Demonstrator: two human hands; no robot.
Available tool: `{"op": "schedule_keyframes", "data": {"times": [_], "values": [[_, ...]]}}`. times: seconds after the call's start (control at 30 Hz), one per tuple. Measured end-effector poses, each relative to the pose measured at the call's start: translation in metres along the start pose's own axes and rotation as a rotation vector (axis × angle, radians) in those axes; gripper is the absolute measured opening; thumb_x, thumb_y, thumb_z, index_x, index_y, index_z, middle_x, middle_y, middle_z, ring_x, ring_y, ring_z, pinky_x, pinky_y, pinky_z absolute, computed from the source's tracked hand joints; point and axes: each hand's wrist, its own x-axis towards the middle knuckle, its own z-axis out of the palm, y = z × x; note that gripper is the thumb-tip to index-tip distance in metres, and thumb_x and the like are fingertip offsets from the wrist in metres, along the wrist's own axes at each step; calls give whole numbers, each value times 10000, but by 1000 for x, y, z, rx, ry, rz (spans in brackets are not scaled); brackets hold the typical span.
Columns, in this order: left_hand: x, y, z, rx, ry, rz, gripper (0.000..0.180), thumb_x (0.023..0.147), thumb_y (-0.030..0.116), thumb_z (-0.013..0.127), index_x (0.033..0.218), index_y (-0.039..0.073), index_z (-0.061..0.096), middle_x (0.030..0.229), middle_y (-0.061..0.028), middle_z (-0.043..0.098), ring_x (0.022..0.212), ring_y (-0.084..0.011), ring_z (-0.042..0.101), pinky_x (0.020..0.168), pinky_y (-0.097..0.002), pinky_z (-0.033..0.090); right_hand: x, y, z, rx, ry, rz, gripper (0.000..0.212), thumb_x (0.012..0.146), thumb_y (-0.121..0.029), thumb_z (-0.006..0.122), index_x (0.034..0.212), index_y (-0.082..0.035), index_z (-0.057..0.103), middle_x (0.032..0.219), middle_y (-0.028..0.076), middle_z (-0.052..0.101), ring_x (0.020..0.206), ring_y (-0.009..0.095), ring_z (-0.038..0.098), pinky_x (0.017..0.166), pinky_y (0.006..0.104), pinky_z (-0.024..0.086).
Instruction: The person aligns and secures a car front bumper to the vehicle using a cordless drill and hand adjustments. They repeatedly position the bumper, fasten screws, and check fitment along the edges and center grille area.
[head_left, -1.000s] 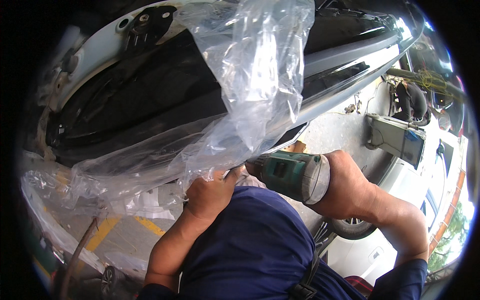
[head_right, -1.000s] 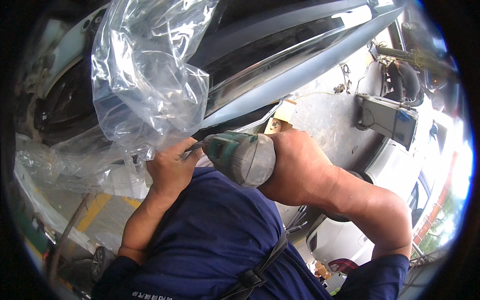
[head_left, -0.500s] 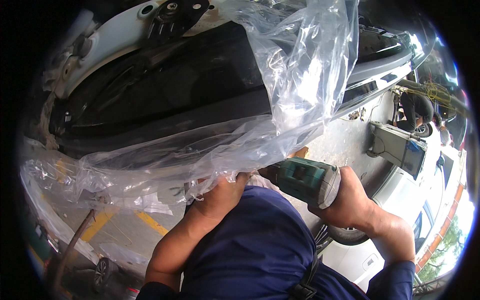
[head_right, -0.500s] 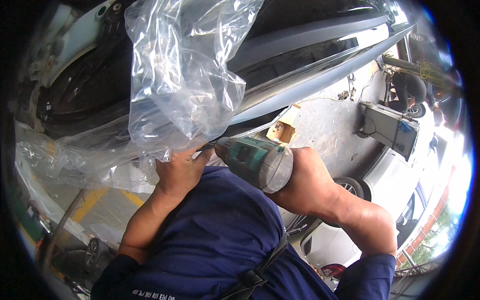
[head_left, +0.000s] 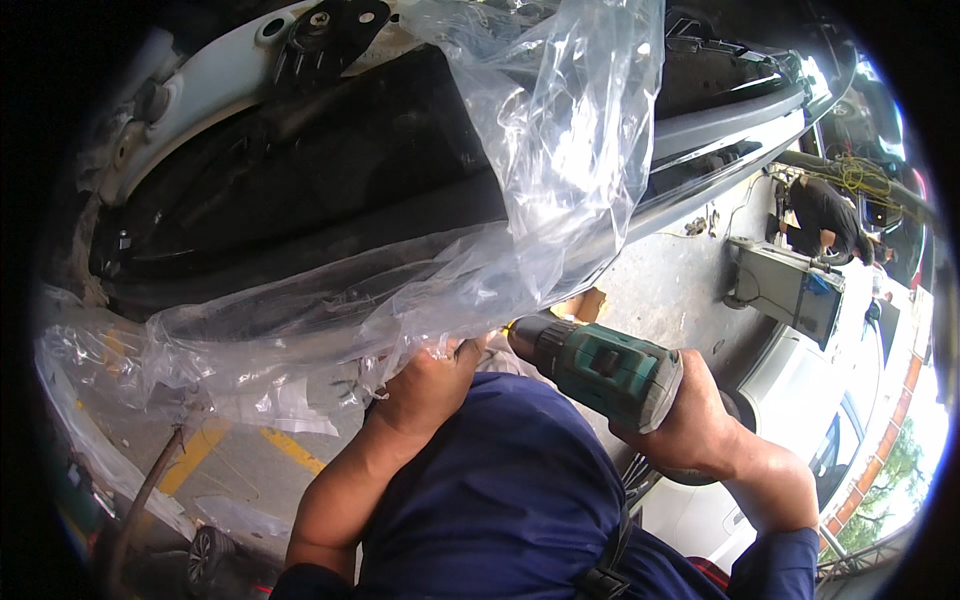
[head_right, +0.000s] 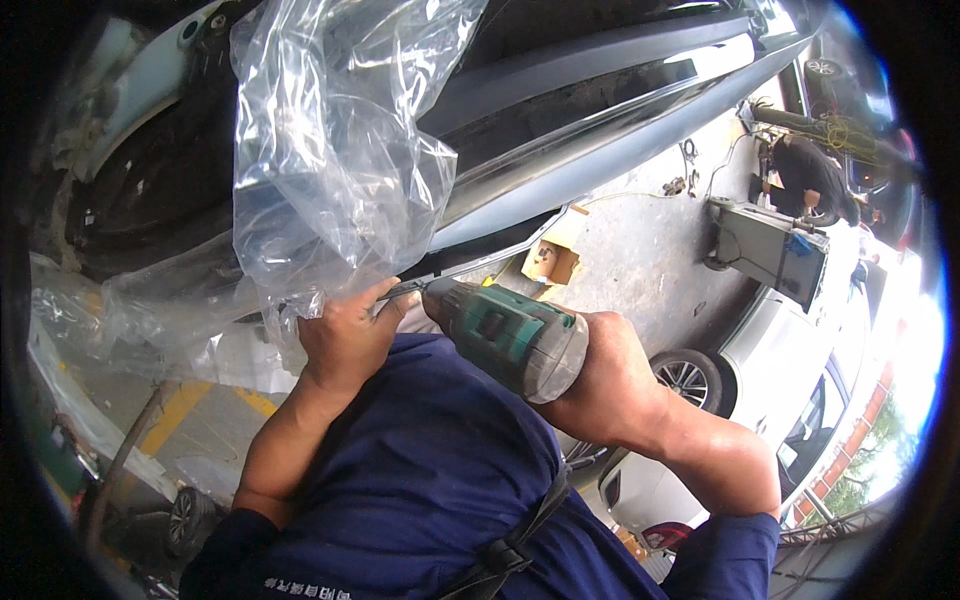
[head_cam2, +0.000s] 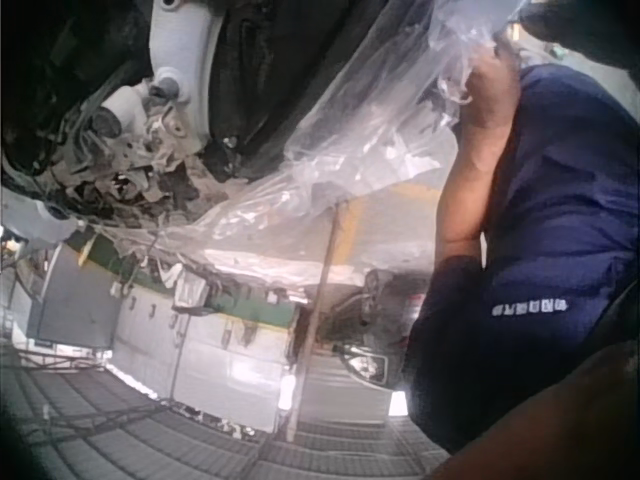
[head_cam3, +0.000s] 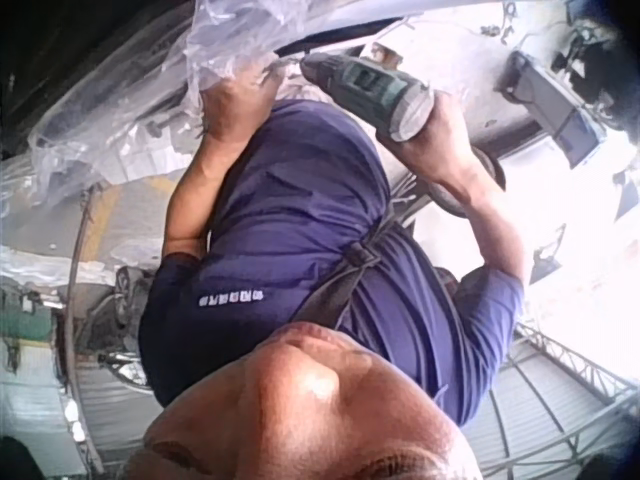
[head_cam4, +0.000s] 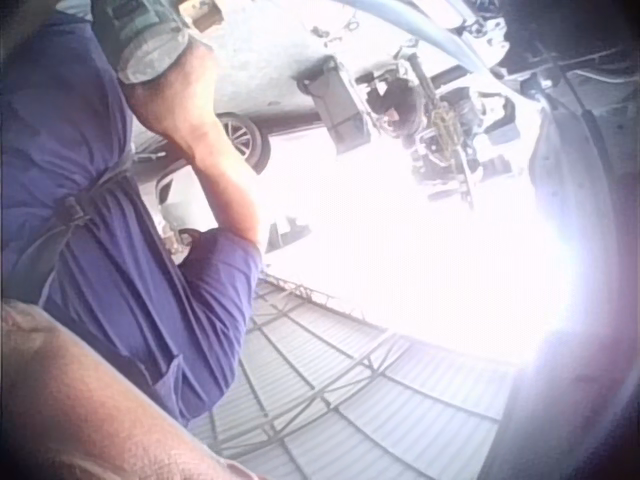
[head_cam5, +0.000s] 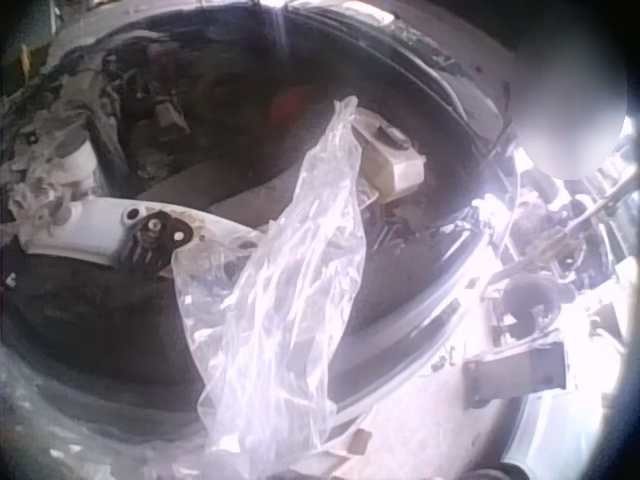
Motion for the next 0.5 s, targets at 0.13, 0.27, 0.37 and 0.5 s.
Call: {"op": "schedule_keyframes", "data": {"times": [0.13, 0.27, 0.37, 0.5], "values": [[4, 4, -3, 29, 19, 28, 281, 781, 326, 860, 952, 108, 822, 798, -122, 749, 750, -319, 718, 723, -391, 550, 8, -1, 5, -30, 23, -34, 338, 802, -136, 773, 1113, -41, 681, 918, 199, 719, 860, 372, 721, 773, 383, 580], [-1, 2, 1, -36, 15, -27, 280, 763, 292, 869, 968, 110, 812, 804, -117, 751, 747, -318, 722, 710, -397, 546, 11, 1, 14, -83, 66, -89, 376, 807, -165, 770, 1156, -58, 679, 945, 206, 725, 902, 392, 712, 788, 403, 587], [1, 0, 1, -47, 47, 24, 267, 767, 286, 865, 970, 122, 806, 796, -119, 747, 730, -325, 719, 692, -406, 543, 8, -1, 13, -62, 62, -79, 392, 801, -178, 773, 1162, -61, 677, 947, 205, 726, 900, 389, 712, 793, 412, 589], [-3, 3, -2, 13, -62, -68, 263, 781, 293, 857, 982, 136, 797, 798, -122, 744, 718, -333, 715, 682, -408, 542, 11, 0, 17, -86, 52, -66, 429, 798, -199, 779, 1190, -67, 665, 943, 205, 726, 895, 388, 713, 786, 417, 589]]}}
